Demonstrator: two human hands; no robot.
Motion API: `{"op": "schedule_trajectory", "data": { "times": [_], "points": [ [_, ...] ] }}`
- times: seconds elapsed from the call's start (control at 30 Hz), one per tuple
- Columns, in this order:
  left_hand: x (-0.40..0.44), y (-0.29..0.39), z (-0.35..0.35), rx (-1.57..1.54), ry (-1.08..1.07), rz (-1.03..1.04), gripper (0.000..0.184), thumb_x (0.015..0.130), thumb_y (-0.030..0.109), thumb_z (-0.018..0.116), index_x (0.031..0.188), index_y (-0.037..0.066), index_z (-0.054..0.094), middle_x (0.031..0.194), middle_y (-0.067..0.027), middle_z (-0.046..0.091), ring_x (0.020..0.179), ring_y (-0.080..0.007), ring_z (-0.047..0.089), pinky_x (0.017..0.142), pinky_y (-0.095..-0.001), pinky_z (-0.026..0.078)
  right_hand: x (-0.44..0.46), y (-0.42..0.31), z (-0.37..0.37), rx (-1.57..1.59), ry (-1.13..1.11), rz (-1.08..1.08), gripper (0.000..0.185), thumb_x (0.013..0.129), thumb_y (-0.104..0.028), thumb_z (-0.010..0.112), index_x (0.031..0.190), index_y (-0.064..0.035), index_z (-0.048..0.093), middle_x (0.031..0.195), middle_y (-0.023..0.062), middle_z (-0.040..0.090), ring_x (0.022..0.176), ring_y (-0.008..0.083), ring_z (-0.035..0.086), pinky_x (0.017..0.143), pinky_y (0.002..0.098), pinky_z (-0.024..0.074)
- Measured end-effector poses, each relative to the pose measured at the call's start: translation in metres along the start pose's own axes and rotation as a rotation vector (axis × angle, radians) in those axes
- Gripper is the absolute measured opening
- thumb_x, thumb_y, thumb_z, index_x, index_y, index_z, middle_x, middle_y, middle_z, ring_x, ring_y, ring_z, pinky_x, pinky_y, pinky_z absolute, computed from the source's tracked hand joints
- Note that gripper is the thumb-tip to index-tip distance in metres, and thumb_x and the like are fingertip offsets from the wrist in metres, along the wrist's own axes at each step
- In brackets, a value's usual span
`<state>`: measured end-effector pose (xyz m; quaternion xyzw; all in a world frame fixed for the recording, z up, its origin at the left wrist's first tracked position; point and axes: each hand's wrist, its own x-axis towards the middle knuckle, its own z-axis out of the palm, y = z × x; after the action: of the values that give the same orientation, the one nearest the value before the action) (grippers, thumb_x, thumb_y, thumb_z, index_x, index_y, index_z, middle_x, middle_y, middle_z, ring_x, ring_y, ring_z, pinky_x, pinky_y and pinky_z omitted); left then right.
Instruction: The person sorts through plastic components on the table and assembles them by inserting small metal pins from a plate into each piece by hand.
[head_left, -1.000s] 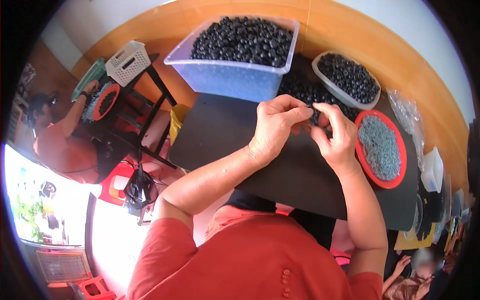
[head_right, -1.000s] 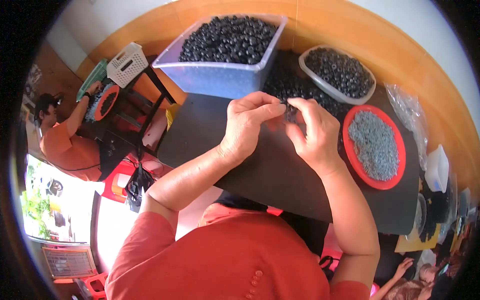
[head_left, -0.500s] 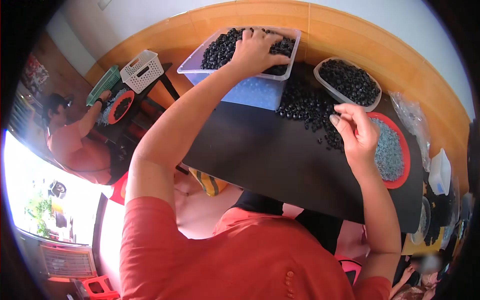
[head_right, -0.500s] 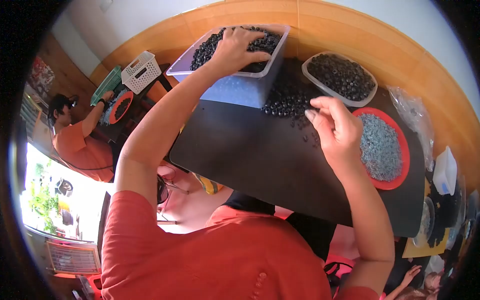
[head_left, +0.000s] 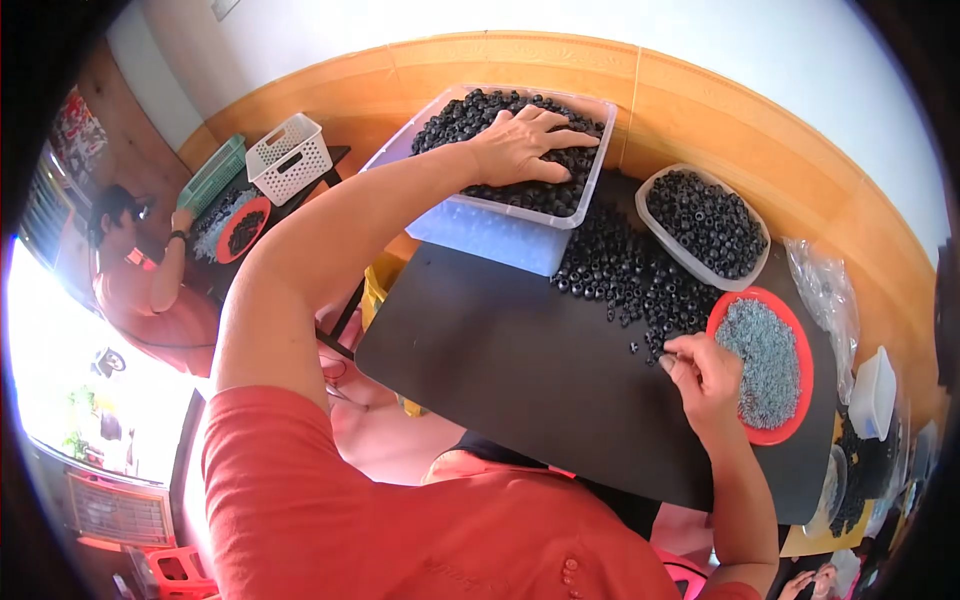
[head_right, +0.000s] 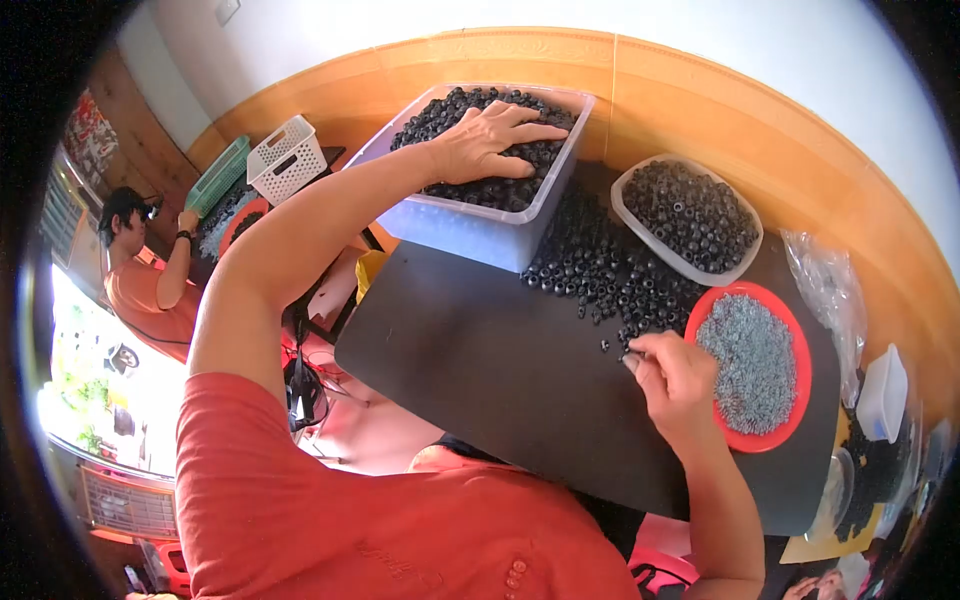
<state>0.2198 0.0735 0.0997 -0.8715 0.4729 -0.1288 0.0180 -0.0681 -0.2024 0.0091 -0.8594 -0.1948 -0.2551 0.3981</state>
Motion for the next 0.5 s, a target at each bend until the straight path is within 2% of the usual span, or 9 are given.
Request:
{"op": "schedule_trajectory", "data": {
  "times": [0.23,0.5],
  "points": [
    [0.014,-0.029,0.016,0.012,0.022,0.017,0.064,0.087,0.059,0.049,0.148,0.04,0.045,0.155,-0.0165,0.038,0.135,-0.0401,0.043,0.102,-0.0624,0.038,0.002,0.001,0.001,-0.039,-0.057,-0.11,0.02,0.075,0.006,0.067,0.093,-0.0017,0.064,0.068,0.0101,0.06,0.058,0.0263,0.061,0.052,0.0373,0.0461],
    [0.034,-0.05,0.028,0.064,0.043,0.035,0.068,0.082,0.05,0.052,0.149,0.038,0.045,0.155,-0.016,0.039,0.134,-0.0381,0.045,0.103,-0.0592,0.038,0.005,0.005,-0.002,-0.067,-0.037,-0.119,0.022,0.074,0.005,0.072,0.094,-0.0032,0.064,0.067,0.0086,0.059,0.058,0.0266,0.061,0.052,0.0381,0.0449]
  ]
}}
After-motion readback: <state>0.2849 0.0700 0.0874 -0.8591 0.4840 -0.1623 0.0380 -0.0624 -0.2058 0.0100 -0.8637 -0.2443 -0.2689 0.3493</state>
